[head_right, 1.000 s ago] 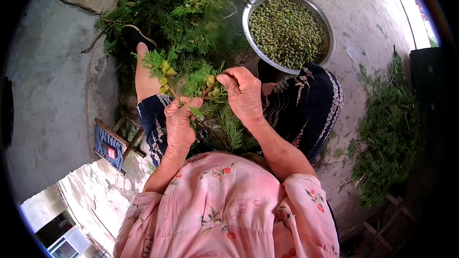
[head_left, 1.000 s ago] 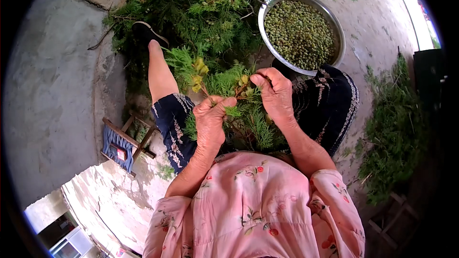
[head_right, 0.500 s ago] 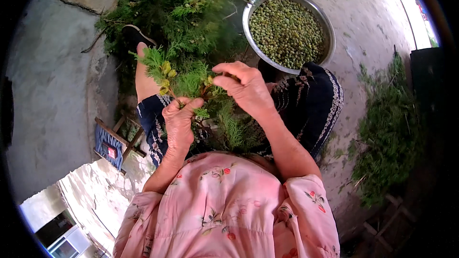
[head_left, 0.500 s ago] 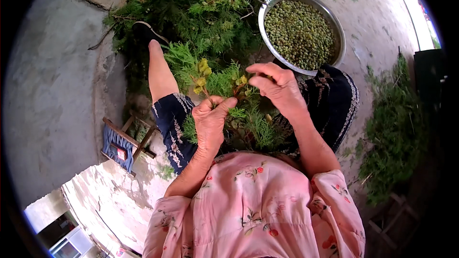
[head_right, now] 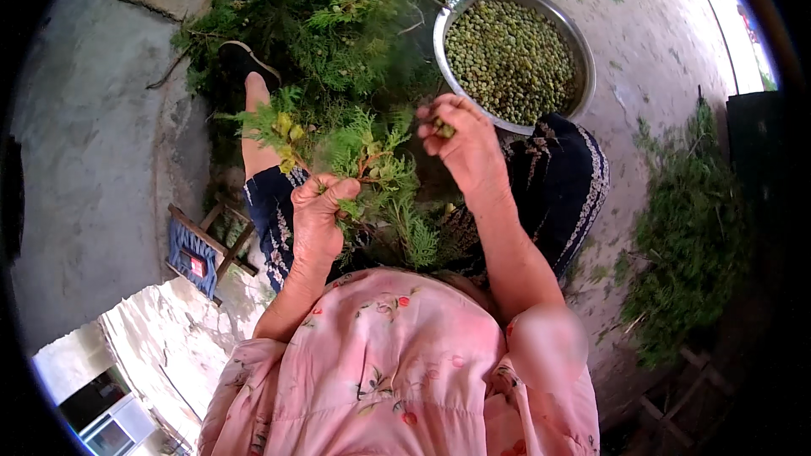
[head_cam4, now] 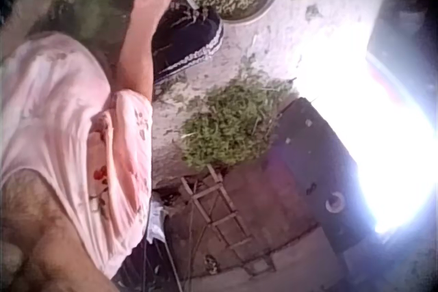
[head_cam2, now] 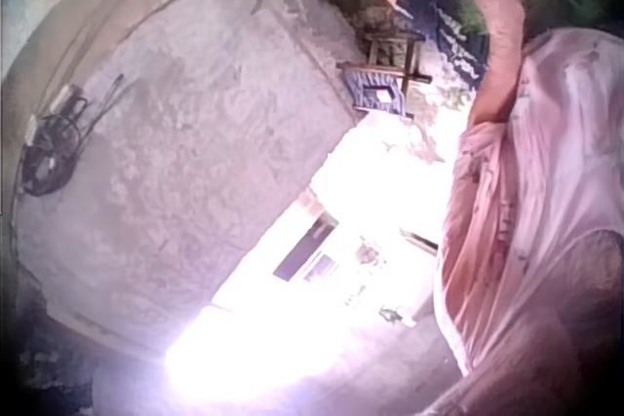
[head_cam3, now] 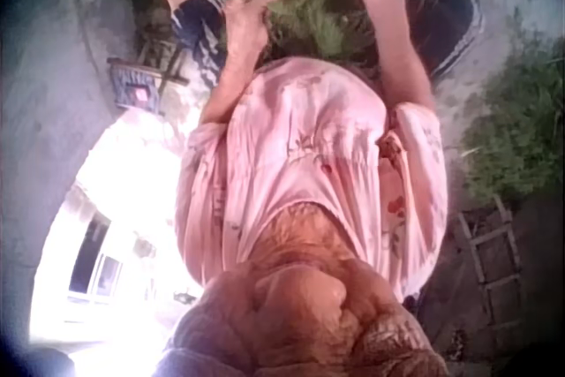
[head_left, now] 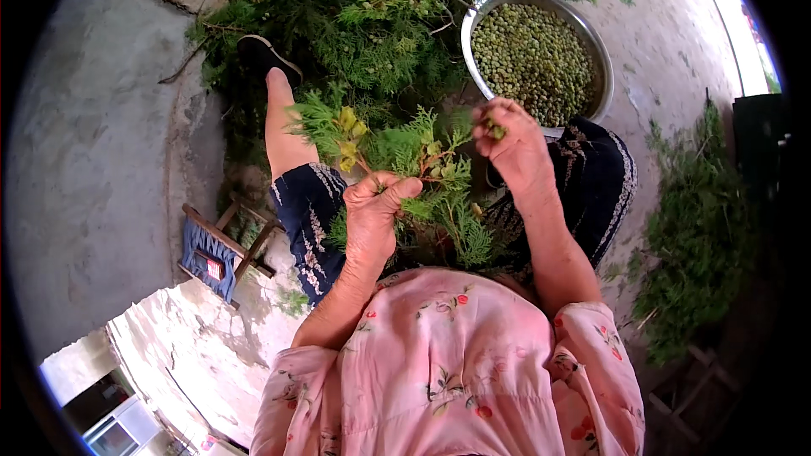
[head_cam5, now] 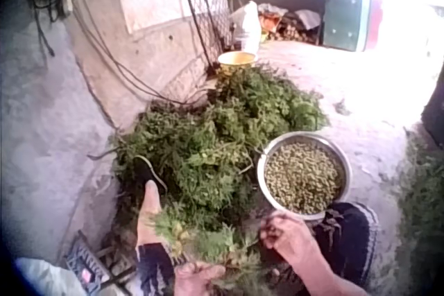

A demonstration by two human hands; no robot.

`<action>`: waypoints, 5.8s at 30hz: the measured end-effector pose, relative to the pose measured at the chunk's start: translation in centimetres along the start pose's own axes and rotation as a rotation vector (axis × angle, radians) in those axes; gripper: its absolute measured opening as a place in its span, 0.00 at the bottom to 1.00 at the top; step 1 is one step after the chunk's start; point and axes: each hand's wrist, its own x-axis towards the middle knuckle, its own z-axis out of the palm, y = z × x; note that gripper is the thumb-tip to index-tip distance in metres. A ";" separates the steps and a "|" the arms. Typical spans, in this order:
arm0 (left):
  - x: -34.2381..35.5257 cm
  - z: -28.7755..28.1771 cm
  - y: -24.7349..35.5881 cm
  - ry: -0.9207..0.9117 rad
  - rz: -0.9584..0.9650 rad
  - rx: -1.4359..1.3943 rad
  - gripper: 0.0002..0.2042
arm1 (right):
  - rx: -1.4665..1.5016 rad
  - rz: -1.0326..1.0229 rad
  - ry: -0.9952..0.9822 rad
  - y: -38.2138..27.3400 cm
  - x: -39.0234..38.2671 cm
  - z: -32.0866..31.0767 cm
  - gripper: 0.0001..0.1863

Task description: The person picks small green seeds from conifer-like branches by hand and places them into a metal bowl.

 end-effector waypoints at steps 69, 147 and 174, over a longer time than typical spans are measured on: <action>0.4 -1.0 -0.2 0.013 -0.079 -0.059 0.06 | 0.074 -0.066 0.445 -2.2 2.6 -1.0 0.06; 0.7 0.6 1.0 -0.105 -0.150 -0.167 0.06 | -0.196 0.166 -0.054 3.0 -2.3 4.2 0.08; 0.8 0.0 1.1 -0.302 -0.234 -0.256 0.07 | -0.375 0.202 -0.159 1.7 -2.6 4.2 0.16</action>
